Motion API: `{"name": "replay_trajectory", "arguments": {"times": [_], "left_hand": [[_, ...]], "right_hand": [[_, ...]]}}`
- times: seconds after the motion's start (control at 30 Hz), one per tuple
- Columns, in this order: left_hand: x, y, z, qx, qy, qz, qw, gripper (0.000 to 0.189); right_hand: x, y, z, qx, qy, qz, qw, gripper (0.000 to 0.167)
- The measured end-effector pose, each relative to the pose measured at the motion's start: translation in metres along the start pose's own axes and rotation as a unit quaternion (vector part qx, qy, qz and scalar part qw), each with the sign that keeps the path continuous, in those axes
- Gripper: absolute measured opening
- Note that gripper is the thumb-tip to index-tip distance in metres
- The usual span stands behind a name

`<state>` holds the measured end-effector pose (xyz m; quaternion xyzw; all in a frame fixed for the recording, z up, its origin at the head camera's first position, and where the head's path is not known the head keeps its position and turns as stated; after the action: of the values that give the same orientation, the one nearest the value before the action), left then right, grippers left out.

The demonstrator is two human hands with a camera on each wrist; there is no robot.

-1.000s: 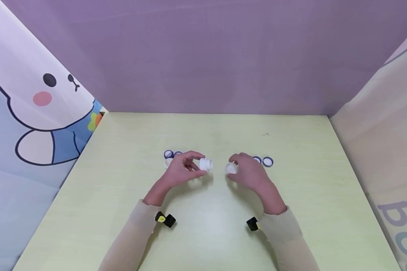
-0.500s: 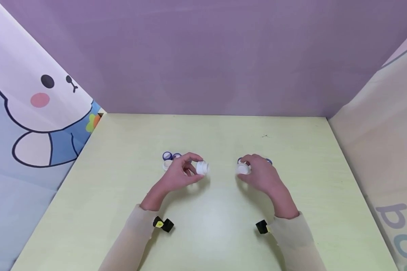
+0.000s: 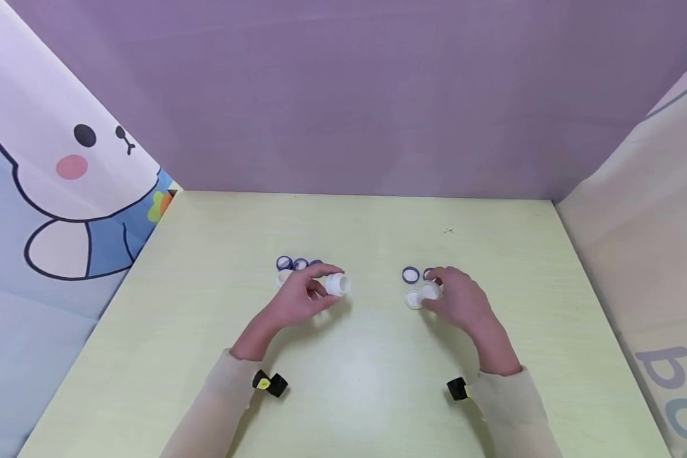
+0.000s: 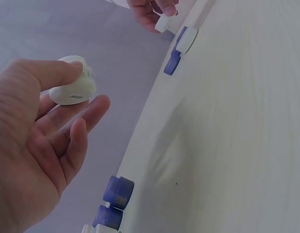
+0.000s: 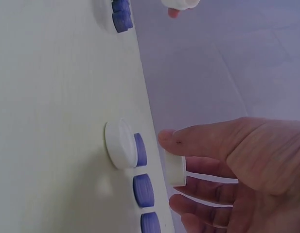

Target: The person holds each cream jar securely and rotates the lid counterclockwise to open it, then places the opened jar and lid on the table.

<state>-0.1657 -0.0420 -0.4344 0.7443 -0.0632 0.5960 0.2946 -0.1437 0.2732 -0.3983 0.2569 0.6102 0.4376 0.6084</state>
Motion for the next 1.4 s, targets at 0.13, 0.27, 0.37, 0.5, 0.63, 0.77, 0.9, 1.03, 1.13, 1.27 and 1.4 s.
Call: {"name": "replay_trajectory", "arguments": {"times": [0.13,0.27,0.37,0.5,0.63,0.77,0.9,1.03,1.13,1.27,1.4], "left_hand": [[0.000,0.000,0.004,0.000,-0.005,0.014,0.9999,0.047],[-0.003,-0.002,0.007,-0.004,-0.002,0.023,0.9997,0.048],[-0.004,-0.002,0.008,0.001,-0.009,0.011,0.9999,0.051],[-0.003,-0.002,0.007,0.004,-0.010,-0.005,0.9999,0.055],[-0.004,-0.002,0.007,-0.001,0.003,-0.006,1.0000,0.051],[-0.006,-0.004,0.008,-0.002,0.007,-0.002,1.0000,0.048],[-0.009,-0.005,0.008,-0.002,0.000,0.003,1.0000,0.048],[-0.010,-0.006,0.008,-0.005,0.000,0.011,0.9999,0.047],[-0.011,-0.007,0.008,-0.007,0.004,0.016,0.9998,0.047],[-0.013,-0.008,0.009,-0.009,0.012,0.023,0.9996,0.047],[-0.013,-0.009,0.009,-0.009,0.019,0.027,0.9994,0.048]], "right_hand": [[0.006,0.000,0.002,0.002,-0.008,-0.004,1.0000,0.046],[0.010,-0.002,0.004,0.001,-0.015,-0.004,0.9999,0.045],[0.013,-0.002,0.003,0.004,-0.016,-0.001,0.9999,0.046],[0.017,-0.003,0.001,0.008,-0.017,0.004,0.9998,0.046],[0.021,-0.006,0.000,0.003,-0.025,0.001,0.9997,0.043],[0.026,-0.009,0.000,0.003,-0.031,-0.004,0.9995,0.039],[0.030,-0.012,-0.002,0.006,-0.036,0.001,0.9993,0.039],[0.032,-0.014,-0.002,0.008,-0.040,0.004,0.9992,0.042],[0.033,-0.014,-0.001,0.010,-0.040,0.006,0.9991,0.043],[0.033,-0.014,0.001,0.010,-0.040,0.007,0.9991,0.045],[0.033,-0.014,0.001,0.009,-0.041,0.004,0.9991,0.046]]}}
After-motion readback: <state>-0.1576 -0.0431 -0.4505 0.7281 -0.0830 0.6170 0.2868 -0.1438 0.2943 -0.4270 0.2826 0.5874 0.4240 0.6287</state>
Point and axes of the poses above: each hand's wrist, its own z-axis away from the middle knuckle, its own y-axis out of the back of the hand, x = y × z, the point moved 2 cm from there along -z, towards the middle knuckle, and after that the axes turned 1 degree about -x, right-handed, at the moved point
